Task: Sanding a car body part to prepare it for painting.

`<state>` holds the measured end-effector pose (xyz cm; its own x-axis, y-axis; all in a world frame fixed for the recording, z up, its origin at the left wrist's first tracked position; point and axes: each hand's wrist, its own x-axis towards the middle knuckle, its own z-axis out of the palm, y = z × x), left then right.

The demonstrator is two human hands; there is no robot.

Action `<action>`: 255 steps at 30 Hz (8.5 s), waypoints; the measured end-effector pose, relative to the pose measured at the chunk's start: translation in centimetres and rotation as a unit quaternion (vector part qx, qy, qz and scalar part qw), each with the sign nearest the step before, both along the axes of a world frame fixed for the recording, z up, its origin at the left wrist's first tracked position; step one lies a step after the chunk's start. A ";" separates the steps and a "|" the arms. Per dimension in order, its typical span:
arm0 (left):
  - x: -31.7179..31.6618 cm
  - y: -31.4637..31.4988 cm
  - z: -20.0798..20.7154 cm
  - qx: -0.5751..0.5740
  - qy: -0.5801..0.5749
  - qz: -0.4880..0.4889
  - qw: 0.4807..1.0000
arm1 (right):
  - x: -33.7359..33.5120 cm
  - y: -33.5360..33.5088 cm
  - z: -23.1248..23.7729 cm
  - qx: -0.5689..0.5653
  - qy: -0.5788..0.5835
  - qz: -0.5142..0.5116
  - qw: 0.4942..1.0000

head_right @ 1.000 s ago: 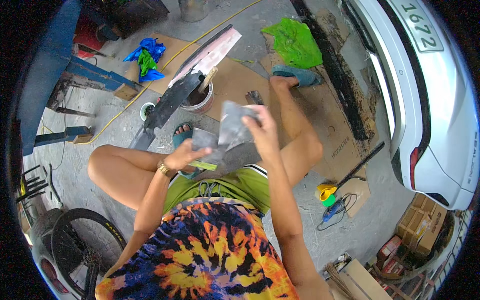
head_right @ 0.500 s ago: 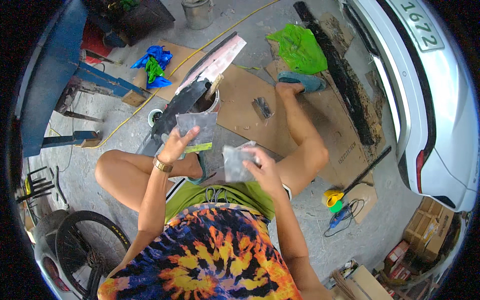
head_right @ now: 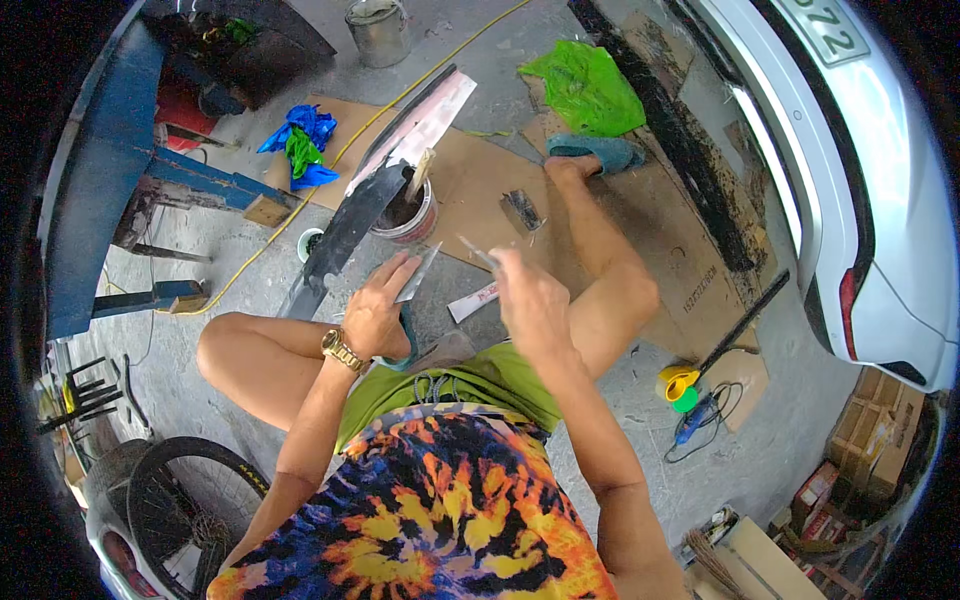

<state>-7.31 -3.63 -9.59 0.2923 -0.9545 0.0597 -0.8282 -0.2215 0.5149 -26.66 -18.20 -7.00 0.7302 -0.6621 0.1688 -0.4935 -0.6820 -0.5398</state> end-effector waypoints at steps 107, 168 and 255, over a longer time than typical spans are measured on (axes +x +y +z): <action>28.0 -24.0 -9.6 0.063 0.701 0.014 0.710 | 27.1 -18.6 -17.2 0.286 -0.282 -0.249 0.881; 29.6 -26.7 -10.1 -0.073 0.821 0.076 0.561 | 23.3 -23.7 -17.1 0.329 -0.344 -0.234 0.848; 31.7 -29.3 -12.1 -0.093 0.804 0.075 0.582 | 24.8 -27.7 -19.4 0.420 -0.391 -0.216 0.790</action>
